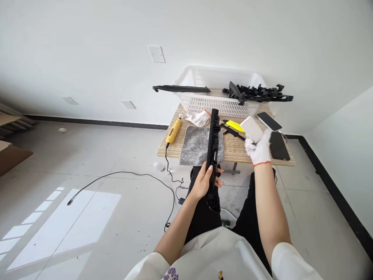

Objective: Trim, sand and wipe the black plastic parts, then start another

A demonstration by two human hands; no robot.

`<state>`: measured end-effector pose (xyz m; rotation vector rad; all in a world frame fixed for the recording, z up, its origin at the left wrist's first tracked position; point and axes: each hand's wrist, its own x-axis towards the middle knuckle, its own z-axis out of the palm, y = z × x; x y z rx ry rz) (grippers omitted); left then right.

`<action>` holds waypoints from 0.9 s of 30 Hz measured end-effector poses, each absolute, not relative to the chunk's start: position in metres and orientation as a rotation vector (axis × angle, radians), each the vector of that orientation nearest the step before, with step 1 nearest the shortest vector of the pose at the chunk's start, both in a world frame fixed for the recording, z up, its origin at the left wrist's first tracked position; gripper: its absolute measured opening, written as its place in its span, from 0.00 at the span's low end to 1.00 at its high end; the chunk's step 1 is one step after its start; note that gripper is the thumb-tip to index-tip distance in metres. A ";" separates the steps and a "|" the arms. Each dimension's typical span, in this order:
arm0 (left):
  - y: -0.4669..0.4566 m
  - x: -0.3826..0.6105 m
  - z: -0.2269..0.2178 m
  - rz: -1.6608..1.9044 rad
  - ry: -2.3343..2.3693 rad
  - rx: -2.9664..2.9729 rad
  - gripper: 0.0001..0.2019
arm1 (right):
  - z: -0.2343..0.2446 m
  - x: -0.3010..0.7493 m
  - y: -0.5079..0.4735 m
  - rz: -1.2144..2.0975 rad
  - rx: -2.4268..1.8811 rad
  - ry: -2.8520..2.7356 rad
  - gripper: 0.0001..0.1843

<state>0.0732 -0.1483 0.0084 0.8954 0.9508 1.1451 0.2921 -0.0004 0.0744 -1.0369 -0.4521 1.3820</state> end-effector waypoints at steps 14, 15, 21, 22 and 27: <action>-0.153 0.076 0.002 1.150 1.083 1.048 0.22 | 0.097 0.193 0.032 1.499 -0.989 -1.154 0.25; -0.152 0.075 0.003 1.143 1.069 1.037 0.21 | 0.096 0.192 0.034 1.508 -0.998 -1.186 0.25; -0.153 0.074 0.007 1.102 1.069 1.016 0.22 | 0.094 0.187 0.041 1.429 -1.043 -1.141 0.22; -0.154 0.074 0.008 1.106 1.079 1.017 0.23 | 0.094 0.187 0.043 1.425 -1.051 -1.135 0.22; -0.154 0.077 0.008 1.145 1.090 0.995 0.23 | 0.098 0.187 0.050 1.432 -1.089 -1.171 0.24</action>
